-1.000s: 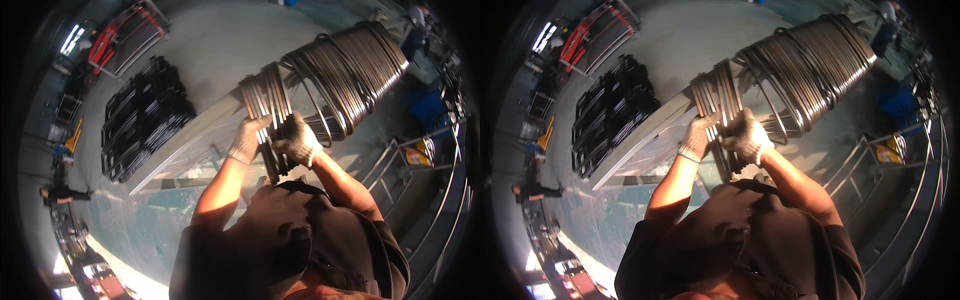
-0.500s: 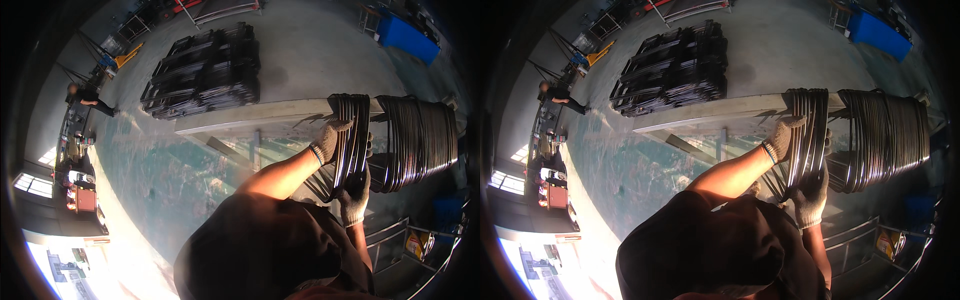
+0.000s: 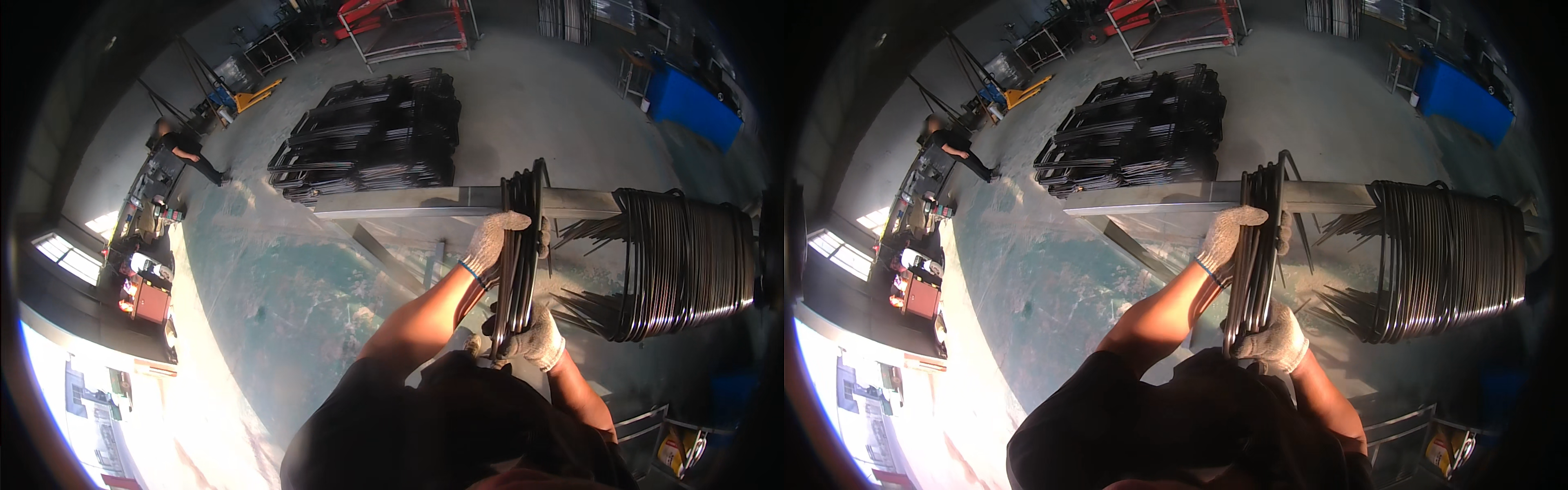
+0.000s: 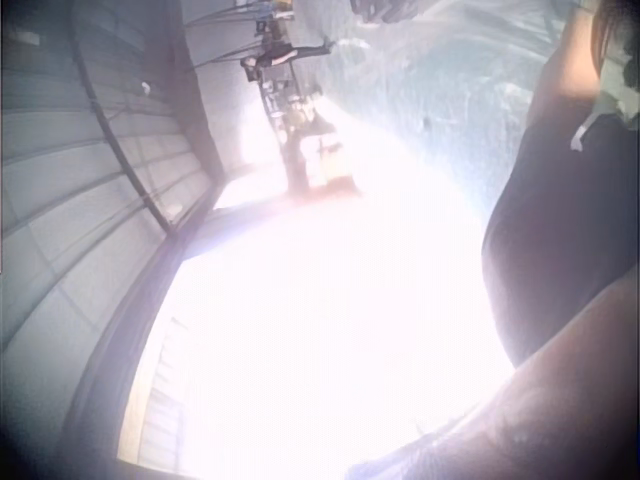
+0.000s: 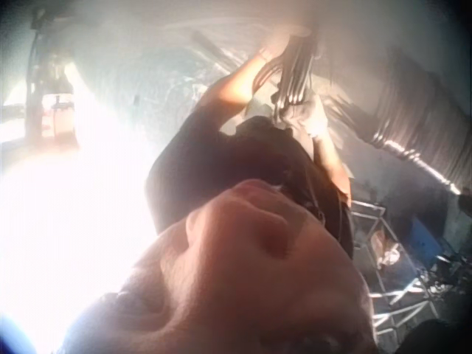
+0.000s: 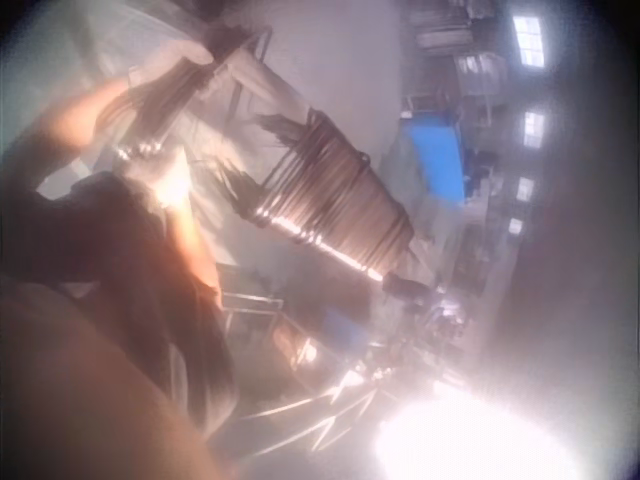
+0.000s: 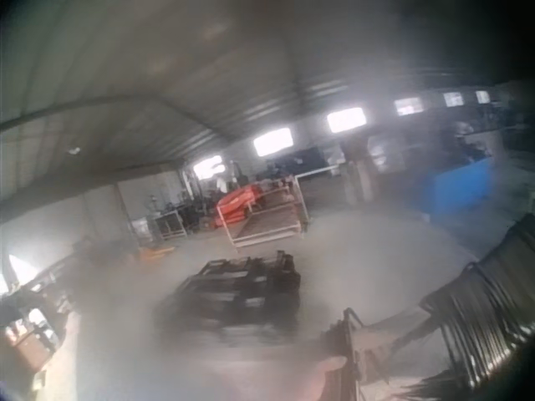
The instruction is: The person repeatedly picks up bundles of black metal frames from a rack and stacks them on the floor. The person handles the frames with gloved hands, moving them from the rack to a growing pile on the ground.
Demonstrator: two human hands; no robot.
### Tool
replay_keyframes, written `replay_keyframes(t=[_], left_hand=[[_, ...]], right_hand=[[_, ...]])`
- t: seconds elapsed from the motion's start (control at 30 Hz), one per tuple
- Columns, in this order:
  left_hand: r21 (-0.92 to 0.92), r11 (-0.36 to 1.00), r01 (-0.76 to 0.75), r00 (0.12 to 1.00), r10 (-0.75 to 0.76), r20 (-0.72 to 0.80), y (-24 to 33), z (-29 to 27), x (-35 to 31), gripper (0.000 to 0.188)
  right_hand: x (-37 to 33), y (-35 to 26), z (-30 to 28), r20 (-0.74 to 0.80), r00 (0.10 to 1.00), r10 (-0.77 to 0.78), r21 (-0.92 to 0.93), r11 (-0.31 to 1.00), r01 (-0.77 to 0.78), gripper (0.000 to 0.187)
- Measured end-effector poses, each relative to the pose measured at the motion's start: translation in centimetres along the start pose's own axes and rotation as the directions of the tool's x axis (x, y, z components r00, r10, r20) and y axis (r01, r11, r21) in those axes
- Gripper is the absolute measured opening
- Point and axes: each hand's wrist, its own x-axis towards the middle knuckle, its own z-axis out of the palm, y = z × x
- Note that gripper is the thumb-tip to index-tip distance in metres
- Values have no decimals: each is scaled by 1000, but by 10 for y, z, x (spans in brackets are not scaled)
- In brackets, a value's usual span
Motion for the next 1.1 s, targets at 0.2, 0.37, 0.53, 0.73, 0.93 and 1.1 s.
replay_keyframes(t=[0.2, 0.37, 0.53, 0.73, 0.93, 1.1], left_hand=[[-154, 962, -224, 975, 218, -51, 60, -4, -41, 34], [-200, 929, -312, 948, 319, 2, 123, -8, -90, 36], [-235, 891, -389, 917, 398, -7, 190, -25, -163, 45], [5, 866, -501, 865, 501, -33, 278, -80, -272, 48], [93, 831, -548, 821, 556, -128, 357, -144, -362, 53], [-31, 773, -634, 769, 625, -131, 401, -196, -423, 56]], right_hand=[[38, -52, 48, 216, 973, -81, -358, 921, 156, 49], [70, -68, 115, 266, 961, -72, -281, 948, 149, 37], [120, -45, 187, 447, 894, -24, -170, 979, 111, 41], [171, -10, 313, 495, 867, -60, -263, 941, 215, 64], [233, 30, 420, 526, 849, -44, -383, 880, 283, 59], [287, 73, 476, 670, 739, 70, -144, 989, 37, 57]])
